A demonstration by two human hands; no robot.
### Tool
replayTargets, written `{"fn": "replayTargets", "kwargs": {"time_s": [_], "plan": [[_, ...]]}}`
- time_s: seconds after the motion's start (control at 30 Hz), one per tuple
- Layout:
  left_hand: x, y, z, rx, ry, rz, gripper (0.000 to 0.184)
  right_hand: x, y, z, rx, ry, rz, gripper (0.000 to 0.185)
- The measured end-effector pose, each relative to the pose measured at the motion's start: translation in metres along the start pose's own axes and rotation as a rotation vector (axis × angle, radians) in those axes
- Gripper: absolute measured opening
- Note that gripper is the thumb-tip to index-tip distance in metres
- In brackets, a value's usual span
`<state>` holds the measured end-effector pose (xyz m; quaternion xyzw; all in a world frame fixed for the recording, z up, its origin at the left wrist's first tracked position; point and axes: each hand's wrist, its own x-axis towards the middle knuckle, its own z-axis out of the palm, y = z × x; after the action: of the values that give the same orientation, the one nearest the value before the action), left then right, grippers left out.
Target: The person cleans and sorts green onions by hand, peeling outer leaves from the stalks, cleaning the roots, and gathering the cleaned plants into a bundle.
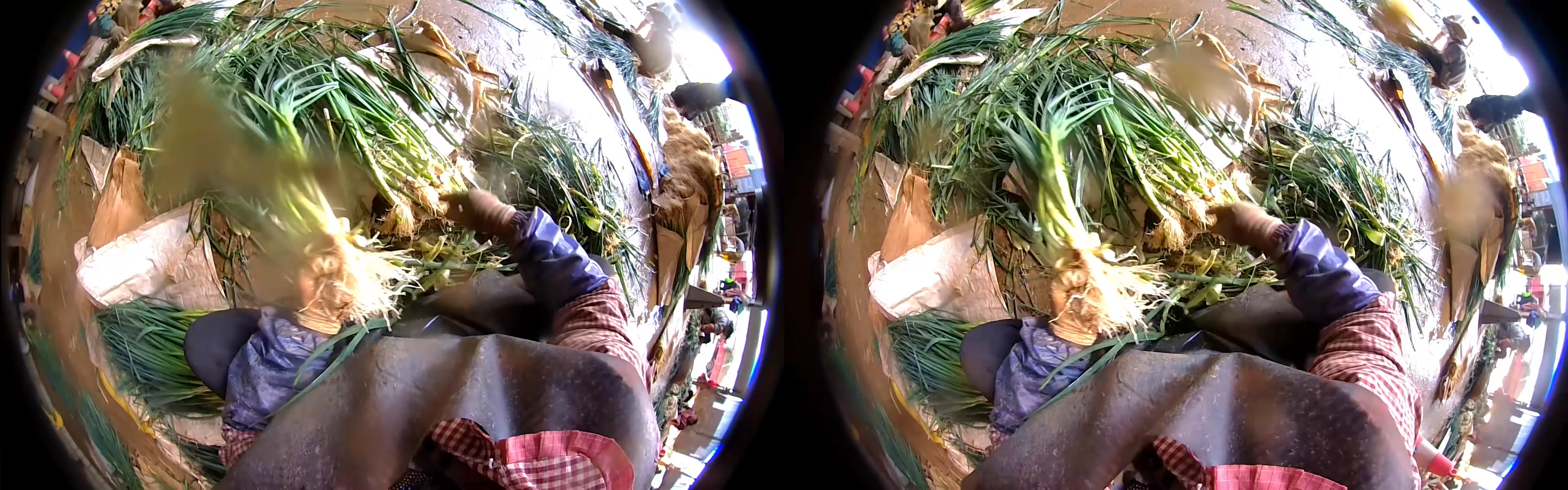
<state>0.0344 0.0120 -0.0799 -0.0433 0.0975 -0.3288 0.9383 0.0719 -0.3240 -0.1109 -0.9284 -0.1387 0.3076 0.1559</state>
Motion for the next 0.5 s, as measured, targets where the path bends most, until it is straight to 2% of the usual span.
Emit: {"fn": "replayTargets", "kwargs": {"time_s": [0.03,0.13,0.17,0.2,0.27,0.3,0.33,0.4,0.43,0.47,0.5], "plan": [[-0.003,-0.006,-0.002,0.195,0.088,0.052,0.032,0.007,-0.011,-0.009,0.058,0.119,-0.003,0.035],[-0.004,-0.011,0.004,0.225,0.231,0.033,0.026,0.051,-0.079,-0.046,0.035,-0.146,0.420,0.049],[-0.004,-0.014,0.009,0.249,0.251,0.043,0.023,0.064,-0.094,-0.036,-0.014,-0.164,0.428,0.051],[-0.004,-0.020,0.023,0.445,0.278,0.094,0.028,0.074,-0.100,-0.023,-0.064,-0.183,0.438,0.054],[-0.007,-0.024,0.033,0.470,0.281,0.120,0.031,0.100,-0.083,0.021,-0.125,0.018,0.290,0.047],[-0.008,-0.024,0.035,0.491,0.281,0.144,0.035,0.121,-0.067,0.043,-0.140,0.041,0.291,0.047],[-0.008,-0.024,0.035,0.496,0.282,0.149,0.035,0.131,-0.063,0.035,-0.139,0.044,0.284,0.047],[-0.011,-0.023,0.035,0.492,0.202,0.175,0.035,0.149,-0.057,0.018,-0.011,-0.201,0.488,0.040],[-0.013,-0.020,0.034,0.488,0.201,0.181,0.035,0.119,-0.068,-0.016,0.261,-0.131,0.459,0.029],[-0.013,-0.016,0.034,0.463,0.198,0.166,0.036,0.101,-0.058,-0.028,-0.173,0.053,0.189,0.020],[-0.014,-0.014,0.032,0.435,0.196,0.148,0.036,0.079,-0.055,-0.046,-0.668,0.332,0.029,0.013]]}}
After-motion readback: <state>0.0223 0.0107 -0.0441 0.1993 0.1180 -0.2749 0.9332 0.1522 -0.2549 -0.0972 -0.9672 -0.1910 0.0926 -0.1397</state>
